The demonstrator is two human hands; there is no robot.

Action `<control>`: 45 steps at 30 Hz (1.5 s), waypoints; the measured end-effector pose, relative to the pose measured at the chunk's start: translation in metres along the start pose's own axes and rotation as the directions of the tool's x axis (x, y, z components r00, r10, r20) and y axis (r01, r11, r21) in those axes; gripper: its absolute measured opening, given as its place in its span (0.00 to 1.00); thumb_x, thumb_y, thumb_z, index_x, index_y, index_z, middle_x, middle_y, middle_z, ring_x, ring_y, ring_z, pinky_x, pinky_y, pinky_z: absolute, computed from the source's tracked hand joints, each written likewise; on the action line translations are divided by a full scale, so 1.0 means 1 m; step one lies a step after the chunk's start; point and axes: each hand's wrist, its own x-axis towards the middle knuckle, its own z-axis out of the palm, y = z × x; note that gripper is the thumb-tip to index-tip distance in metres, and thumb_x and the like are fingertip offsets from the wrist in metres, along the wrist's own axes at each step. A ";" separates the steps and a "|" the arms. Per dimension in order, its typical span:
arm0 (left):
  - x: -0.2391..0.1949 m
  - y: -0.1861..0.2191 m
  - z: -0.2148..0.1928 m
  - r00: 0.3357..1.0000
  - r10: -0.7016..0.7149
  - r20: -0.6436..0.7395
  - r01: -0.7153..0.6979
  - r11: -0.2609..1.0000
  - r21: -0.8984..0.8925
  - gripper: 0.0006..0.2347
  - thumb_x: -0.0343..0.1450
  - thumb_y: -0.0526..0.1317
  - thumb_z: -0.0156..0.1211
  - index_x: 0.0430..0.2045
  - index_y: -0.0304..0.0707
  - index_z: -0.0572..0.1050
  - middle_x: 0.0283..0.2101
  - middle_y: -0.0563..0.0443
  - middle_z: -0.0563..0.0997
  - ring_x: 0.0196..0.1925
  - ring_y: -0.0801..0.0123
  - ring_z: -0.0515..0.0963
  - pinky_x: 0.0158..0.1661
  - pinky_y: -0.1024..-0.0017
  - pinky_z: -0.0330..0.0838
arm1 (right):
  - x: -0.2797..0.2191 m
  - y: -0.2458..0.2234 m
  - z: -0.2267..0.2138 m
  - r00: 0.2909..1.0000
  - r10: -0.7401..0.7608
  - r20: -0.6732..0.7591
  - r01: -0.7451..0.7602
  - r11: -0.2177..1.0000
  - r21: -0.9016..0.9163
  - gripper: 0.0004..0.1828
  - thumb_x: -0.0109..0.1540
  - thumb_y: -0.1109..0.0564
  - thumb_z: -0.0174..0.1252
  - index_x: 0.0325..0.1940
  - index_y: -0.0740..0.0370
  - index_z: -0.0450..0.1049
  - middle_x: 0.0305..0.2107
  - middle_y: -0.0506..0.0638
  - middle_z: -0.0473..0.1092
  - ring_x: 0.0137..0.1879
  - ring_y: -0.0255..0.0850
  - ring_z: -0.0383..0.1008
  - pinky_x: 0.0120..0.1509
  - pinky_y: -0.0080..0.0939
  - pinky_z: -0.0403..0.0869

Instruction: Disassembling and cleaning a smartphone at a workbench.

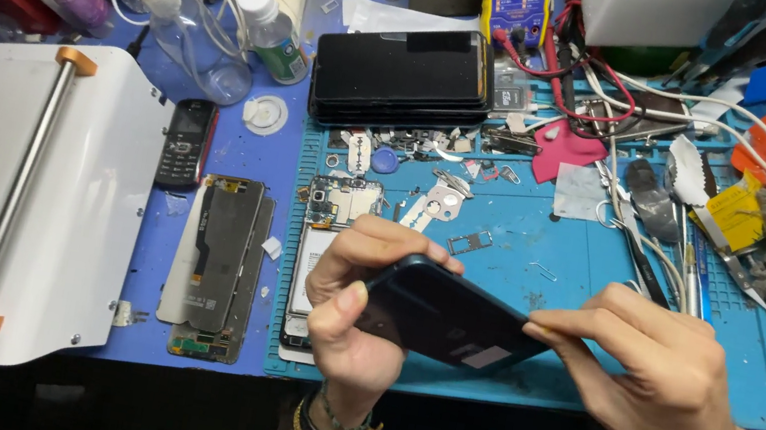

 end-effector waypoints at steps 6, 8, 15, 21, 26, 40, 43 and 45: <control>-0.001 -0.001 -0.011 0.984 -0.088 -0.153 0.081 0.996 -0.046 0.19 0.69 0.42 0.43 0.48 0.27 0.70 0.49 0.31 0.79 0.49 0.50 0.81 0.54 0.59 0.74 | -0.020 0.009 -0.011 0.961 0.198 -0.191 -0.199 0.980 0.015 0.08 0.60 0.75 0.69 0.42 0.78 0.79 0.32 0.59 0.71 0.31 0.41 0.63 0.38 0.36 0.65; -0.002 0.002 -0.011 0.985 -0.105 -0.140 0.094 0.992 -0.082 0.19 0.69 0.43 0.43 0.50 0.28 0.69 0.48 0.33 0.77 0.49 0.51 0.80 0.56 0.55 0.75 | -0.016 0.010 -0.011 0.971 0.213 -0.105 -0.217 0.976 -0.024 0.09 0.59 0.73 0.67 0.43 0.73 0.80 0.34 0.56 0.73 0.29 0.38 0.65 0.35 0.34 0.66; -0.007 0.007 -0.007 0.988 -0.124 -0.093 0.109 0.983 -0.151 0.19 0.70 0.44 0.45 0.51 0.30 0.69 0.46 0.34 0.75 0.48 0.52 0.78 0.54 0.51 0.76 | -0.017 0.029 -0.007 0.973 -0.042 0.228 0.141 0.887 -0.439 0.20 0.60 0.55 0.64 0.56 0.59 0.77 0.38 0.47 0.73 0.34 0.40 0.68 0.29 0.38 0.69; -0.008 0.007 -0.011 0.988 -0.144 -0.065 0.128 0.970 -0.207 0.19 0.71 0.43 0.46 0.52 0.29 0.69 0.48 0.33 0.75 0.51 0.50 0.78 0.56 0.49 0.77 | -0.014 -0.002 -0.035 0.999 0.041 0.004 -0.041 0.999 0.001 0.06 0.53 0.68 0.67 0.34 0.68 0.80 0.24 0.49 0.73 0.28 0.38 0.66 0.36 0.34 0.68; -0.010 0.009 -0.007 0.981 -0.159 -0.108 0.143 0.979 -0.147 0.19 0.70 0.44 0.46 0.51 0.31 0.69 0.46 0.34 0.75 0.49 0.50 0.77 0.53 0.50 0.79 | -0.011 0.002 -0.028 0.994 0.016 0.108 -0.022 0.998 0.051 0.10 0.55 0.71 0.59 0.39 0.66 0.72 0.30 0.50 0.75 0.30 0.39 0.72 0.35 0.35 0.72; -0.011 0.010 -0.010 0.986 -0.140 -0.091 0.129 0.984 -0.124 0.20 0.70 0.44 0.46 0.53 0.31 0.68 0.48 0.34 0.74 0.51 0.49 0.78 0.54 0.49 0.80 | 0.011 0.088 -0.046 0.996 0.090 -0.008 -0.083 0.880 -0.468 0.05 0.67 0.69 0.71 0.45 0.75 0.82 0.34 0.56 0.77 0.30 0.41 0.70 0.35 0.39 0.67; -0.011 0.010 -0.010 0.983 -0.140 -0.116 0.130 0.987 -0.091 0.20 0.69 0.45 0.46 0.52 0.31 0.68 0.46 0.34 0.75 0.50 0.50 0.78 0.53 0.50 0.80 | 0.013 0.093 -0.037 0.991 0.135 0.020 -0.075 0.663 -0.745 0.14 0.67 0.50 0.73 0.51 0.59 0.83 0.39 0.48 0.75 0.31 0.41 0.75 0.31 0.39 0.73; -0.012 0.010 -0.012 0.986 -0.141 -0.091 0.130 0.985 -0.116 0.20 0.69 0.44 0.46 0.53 0.31 0.68 0.47 0.34 0.74 0.51 0.49 0.77 0.55 0.49 0.79 | 0.015 0.094 -0.037 0.989 0.146 0.004 -0.098 0.685 -0.722 0.23 0.63 0.53 0.74 0.59 0.64 0.81 0.39 0.50 0.77 0.33 0.42 0.76 0.34 0.40 0.73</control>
